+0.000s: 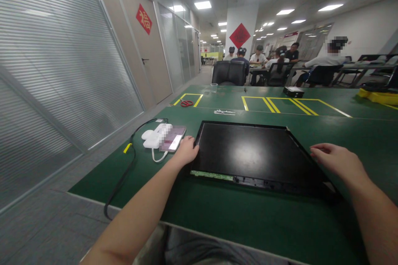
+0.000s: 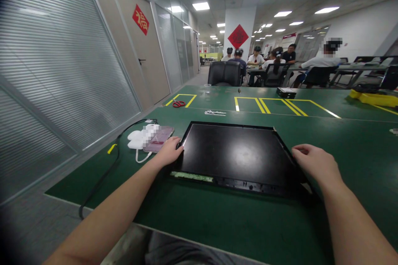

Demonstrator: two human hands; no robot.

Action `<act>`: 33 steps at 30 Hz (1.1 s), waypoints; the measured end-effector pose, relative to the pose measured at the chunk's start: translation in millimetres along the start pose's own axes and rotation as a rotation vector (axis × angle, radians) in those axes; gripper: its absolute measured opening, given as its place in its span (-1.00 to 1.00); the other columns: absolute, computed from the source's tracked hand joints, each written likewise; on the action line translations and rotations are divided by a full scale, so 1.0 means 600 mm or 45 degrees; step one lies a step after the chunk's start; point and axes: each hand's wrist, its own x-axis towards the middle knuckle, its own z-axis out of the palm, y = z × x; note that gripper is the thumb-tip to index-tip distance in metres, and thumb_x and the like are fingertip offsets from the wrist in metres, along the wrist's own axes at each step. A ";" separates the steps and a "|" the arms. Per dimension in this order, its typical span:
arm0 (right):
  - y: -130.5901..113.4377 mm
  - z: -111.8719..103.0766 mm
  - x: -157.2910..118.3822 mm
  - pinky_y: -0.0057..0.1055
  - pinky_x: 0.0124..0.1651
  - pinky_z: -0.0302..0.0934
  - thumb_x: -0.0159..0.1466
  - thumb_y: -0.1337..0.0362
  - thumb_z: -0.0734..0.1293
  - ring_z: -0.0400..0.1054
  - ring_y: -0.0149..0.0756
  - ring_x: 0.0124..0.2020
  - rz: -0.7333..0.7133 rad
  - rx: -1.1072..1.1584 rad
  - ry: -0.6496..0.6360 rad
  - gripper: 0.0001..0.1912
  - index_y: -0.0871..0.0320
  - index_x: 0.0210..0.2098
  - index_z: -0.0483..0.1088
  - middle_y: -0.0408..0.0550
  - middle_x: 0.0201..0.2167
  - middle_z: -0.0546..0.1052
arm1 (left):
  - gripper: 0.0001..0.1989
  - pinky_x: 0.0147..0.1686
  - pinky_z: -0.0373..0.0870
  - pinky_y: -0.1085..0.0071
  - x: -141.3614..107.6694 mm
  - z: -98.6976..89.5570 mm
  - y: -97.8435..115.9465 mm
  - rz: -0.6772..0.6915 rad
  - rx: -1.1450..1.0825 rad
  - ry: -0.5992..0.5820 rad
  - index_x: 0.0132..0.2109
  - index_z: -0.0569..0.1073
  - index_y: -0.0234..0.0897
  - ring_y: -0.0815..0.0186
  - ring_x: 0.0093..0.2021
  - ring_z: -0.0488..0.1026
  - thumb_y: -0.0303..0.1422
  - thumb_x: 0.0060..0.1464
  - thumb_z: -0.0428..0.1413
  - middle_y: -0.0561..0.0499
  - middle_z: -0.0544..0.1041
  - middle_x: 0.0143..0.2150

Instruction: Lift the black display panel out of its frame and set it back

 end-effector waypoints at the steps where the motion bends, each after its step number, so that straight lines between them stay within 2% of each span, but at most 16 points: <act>1: 0.001 -0.002 0.002 -0.20 -0.28 0.38 0.20 -0.10 0.22 0.57 0.00 -0.23 0.033 -0.005 -0.033 -0.56 -0.03 -0.21 0.63 0.01 -0.19 0.69 | -0.67 0.34 0.25 0.13 0.001 0.001 -0.002 -0.011 0.002 0.003 0.04 0.60 -0.38 -0.06 0.29 0.42 -0.39 0.19 0.09 -0.34 0.51 0.24; 6: 0.008 0.003 0.013 -0.16 -0.22 0.40 0.16 -0.02 0.29 0.57 0.05 -0.16 0.102 -0.033 -0.221 -0.66 -0.03 -0.26 0.62 0.03 -0.21 0.69 | -0.68 0.34 0.24 0.14 0.002 -0.003 -0.004 0.012 0.022 -0.021 -0.03 0.66 -0.39 -0.08 0.27 0.44 -0.44 0.17 0.07 -0.36 0.52 0.22; 9: 0.007 0.006 0.015 -0.19 -0.19 0.41 0.15 0.10 0.31 0.57 0.03 -0.13 0.117 -0.048 -0.290 -0.71 -0.02 -0.23 0.62 0.03 -0.20 0.68 | -0.67 0.34 0.25 0.17 0.001 -0.007 -0.001 0.017 0.052 -0.028 -0.02 0.66 -0.36 -0.05 0.26 0.45 -0.46 0.16 0.07 -0.32 0.54 0.20; 12: 0.005 0.006 0.014 -0.22 -0.20 0.41 0.12 0.20 0.31 0.58 -0.01 -0.14 0.124 -0.064 -0.290 -0.71 -0.03 -0.21 0.61 0.00 -0.19 0.68 | -0.65 0.33 0.25 0.20 0.000 -0.009 0.002 0.040 0.080 -0.037 0.01 0.63 -0.38 -0.01 0.26 0.45 -0.49 0.17 0.04 -0.32 0.54 0.21; 15: 0.006 0.008 0.014 -0.19 -0.23 0.43 0.10 0.20 0.32 0.58 0.00 -0.17 0.115 -0.066 -0.263 -0.75 -0.05 -0.26 0.60 -0.02 -0.21 0.68 | -0.63 0.32 0.25 0.20 0.000 -0.008 0.006 0.060 0.110 -0.033 0.03 0.60 -0.44 0.01 0.25 0.45 -0.54 0.18 -0.01 -0.36 0.54 0.20; 18: 0.007 0.010 0.016 -0.15 -0.23 0.44 0.09 0.19 0.33 0.59 0.03 -0.19 0.092 -0.054 -0.238 -0.77 -0.05 -0.29 0.60 -0.01 -0.23 0.69 | -0.62 0.30 0.27 0.18 0.001 -0.007 0.007 0.041 0.055 -0.001 0.02 0.60 -0.41 0.01 0.22 0.47 -0.57 0.14 -0.01 -0.33 0.59 0.13; 22: 0.007 0.009 0.017 -0.15 -0.21 0.45 0.10 0.19 0.32 0.58 0.04 -0.16 0.092 -0.049 -0.256 -0.75 -0.02 -0.26 0.60 0.03 -0.17 0.68 | -0.61 0.26 0.33 0.16 0.002 -0.009 0.008 0.021 -0.136 0.027 -0.04 0.64 -0.37 0.00 0.18 0.51 -0.60 0.08 0.01 -0.28 0.64 0.06; 26: 0.007 0.012 0.017 -0.14 -0.20 0.45 0.10 0.21 0.32 0.58 0.05 -0.15 0.097 -0.060 -0.241 -0.74 -0.03 -0.25 0.60 0.04 -0.18 0.68 | -0.57 0.16 0.43 0.21 0.000 -0.018 0.009 -0.001 -0.396 0.015 0.00 0.66 -0.35 0.03 0.11 0.57 -0.58 0.07 0.00 -0.22 0.67 0.03; 29: 0.009 0.016 0.018 -0.14 -0.18 0.44 0.11 0.21 0.32 0.58 0.05 -0.12 0.106 -0.090 -0.246 -0.73 -0.04 -0.23 0.60 0.02 -0.15 0.68 | -0.58 0.09 0.48 0.21 -0.003 -0.021 0.011 -0.106 -0.658 0.043 0.02 0.66 -0.34 0.06 -0.02 0.63 -0.53 0.09 0.04 -0.15 0.71 -0.04; 33: 0.013 0.018 0.020 -0.16 -0.16 0.43 0.13 0.20 0.31 0.56 0.04 -0.08 0.112 -0.103 -0.285 -0.69 -0.03 -0.16 0.61 0.03 -0.08 0.67 | -0.62 -0.03 0.55 0.26 -0.005 -0.017 0.015 -0.254 -1.098 0.018 -0.01 0.68 -0.30 0.13 -0.15 0.65 -0.52 0.10 0.07 -0.05 0.72 -0.24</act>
